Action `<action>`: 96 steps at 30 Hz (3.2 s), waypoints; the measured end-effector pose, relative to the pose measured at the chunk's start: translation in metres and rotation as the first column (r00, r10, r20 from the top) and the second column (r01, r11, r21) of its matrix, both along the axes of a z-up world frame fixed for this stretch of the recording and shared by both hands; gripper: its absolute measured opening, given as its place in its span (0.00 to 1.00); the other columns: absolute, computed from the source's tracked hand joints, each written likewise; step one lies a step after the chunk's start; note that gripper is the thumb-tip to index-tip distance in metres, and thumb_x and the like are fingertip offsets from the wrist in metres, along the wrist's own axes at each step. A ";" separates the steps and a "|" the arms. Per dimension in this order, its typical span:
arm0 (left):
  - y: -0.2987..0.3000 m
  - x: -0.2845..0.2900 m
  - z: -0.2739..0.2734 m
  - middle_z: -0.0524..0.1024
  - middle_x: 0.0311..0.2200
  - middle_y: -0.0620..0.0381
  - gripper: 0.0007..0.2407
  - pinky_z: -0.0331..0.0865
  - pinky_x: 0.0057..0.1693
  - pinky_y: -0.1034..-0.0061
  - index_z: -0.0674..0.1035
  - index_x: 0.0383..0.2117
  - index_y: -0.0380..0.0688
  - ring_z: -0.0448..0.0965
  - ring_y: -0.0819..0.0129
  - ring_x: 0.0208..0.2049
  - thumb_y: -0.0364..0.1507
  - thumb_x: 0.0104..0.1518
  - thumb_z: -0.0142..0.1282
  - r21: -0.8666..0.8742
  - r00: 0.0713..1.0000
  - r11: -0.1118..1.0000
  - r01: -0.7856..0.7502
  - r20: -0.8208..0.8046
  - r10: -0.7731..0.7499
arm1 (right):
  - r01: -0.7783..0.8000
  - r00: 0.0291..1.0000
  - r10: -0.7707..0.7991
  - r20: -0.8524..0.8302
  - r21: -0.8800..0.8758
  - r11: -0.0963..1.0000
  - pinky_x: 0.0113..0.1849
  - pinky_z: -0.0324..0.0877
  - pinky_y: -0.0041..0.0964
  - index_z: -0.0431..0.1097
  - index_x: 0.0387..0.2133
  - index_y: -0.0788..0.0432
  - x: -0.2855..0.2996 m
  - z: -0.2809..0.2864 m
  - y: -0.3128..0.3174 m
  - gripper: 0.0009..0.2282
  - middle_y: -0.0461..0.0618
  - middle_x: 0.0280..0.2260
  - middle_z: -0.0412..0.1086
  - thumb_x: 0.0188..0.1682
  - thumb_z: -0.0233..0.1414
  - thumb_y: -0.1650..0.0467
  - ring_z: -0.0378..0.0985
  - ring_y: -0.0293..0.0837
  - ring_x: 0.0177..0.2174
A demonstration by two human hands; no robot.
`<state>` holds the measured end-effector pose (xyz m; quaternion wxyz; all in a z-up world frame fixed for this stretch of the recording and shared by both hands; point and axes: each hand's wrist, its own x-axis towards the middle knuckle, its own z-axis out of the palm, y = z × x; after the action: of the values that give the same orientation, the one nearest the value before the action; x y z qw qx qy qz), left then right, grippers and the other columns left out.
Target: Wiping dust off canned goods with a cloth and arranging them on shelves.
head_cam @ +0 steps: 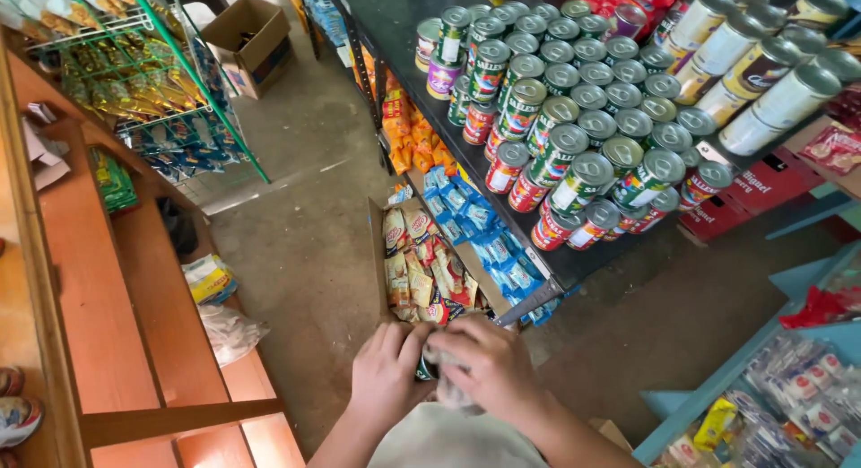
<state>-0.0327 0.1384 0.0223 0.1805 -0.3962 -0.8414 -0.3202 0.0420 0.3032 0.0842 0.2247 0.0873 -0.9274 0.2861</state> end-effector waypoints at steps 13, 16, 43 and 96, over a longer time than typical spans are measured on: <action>0.039 0.026 0.001 0.71 0.33 0.59 0.33 0.71 0.32 0.71 0.78 0.50 0.53 0.76 0.63 0.31 0.36 0.28 0.72 0.030 0.980 0.997 -0.072 0.187 0.065 | 0.027 0.999 -0.023 0.025 -0.216 0.976 0.38 0.74 0.36 0.77 0.36 0.55 0.004 -0.022 0.049 0.17 0.47 0.36 0.77 0.30 0.61 0.79 0.79 0.45 0.35; 0.051 0.032 0.019 0.78 0.38 0.53 0.25 0.76 0.47 0.73 0.75 0.46 0.41 0.81 0.64 0.38 0.29 0.38 0.71 0.465 0.835 0.858 -0.216 0.543 -0.085 | 0.258 0.965 -0.180 0.189 -0.589 0.766 0.46 0.72 0.35 0.74 0.42 0.63 0.002 -0.085 0.099 0.13 0.52 0.41 0.78 0.43 0.53 0.77 0.79 0.44 0.40; 0.060 0.012 -0.055 0.79 0.40 0.48 0.19 0.70 0.52 0.74 0.78 0.46 0.35 0.76 0.66 0.41 0.41 0.61 0.50 0.578 0.417 0.577 -0.578 0.816 -0.400 | -0.029 0.996 -0.002 -0.094 -0.326 0.945 0.55 0.60 0.50 0.73 0.51 0.56 0.001 -0.069 -0.020 0.16 0.58 0.56 0.59 0.49 0.50 0.69 0.64 0.57 0.52; 0.036 0.012 -0.065 0.74 0.43 0.47 0.22 0.69 0.52 0.68 0.67 0.51 0.39 0.76 0.61 0.43 0.37 0.54 0.56 0.682 0.558 0.697 -0.222 0.675 -0.483 | 0.131 0.983 0.032 0.179 -0.822 0.555 0.60 0.56 0.50 0.53 0.66 0.58 -0.014 -0.149 0.001 0.28 0.58 0.63 0.59 0.58 0.29 0.56 0.62 0.53 0.60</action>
<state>-0.0208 0.1742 -0.0429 -0.1213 -0.1673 -0.5993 -0.7734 0.0279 0.3045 -0.0644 0.1659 -0.0804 -0.7009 0.6891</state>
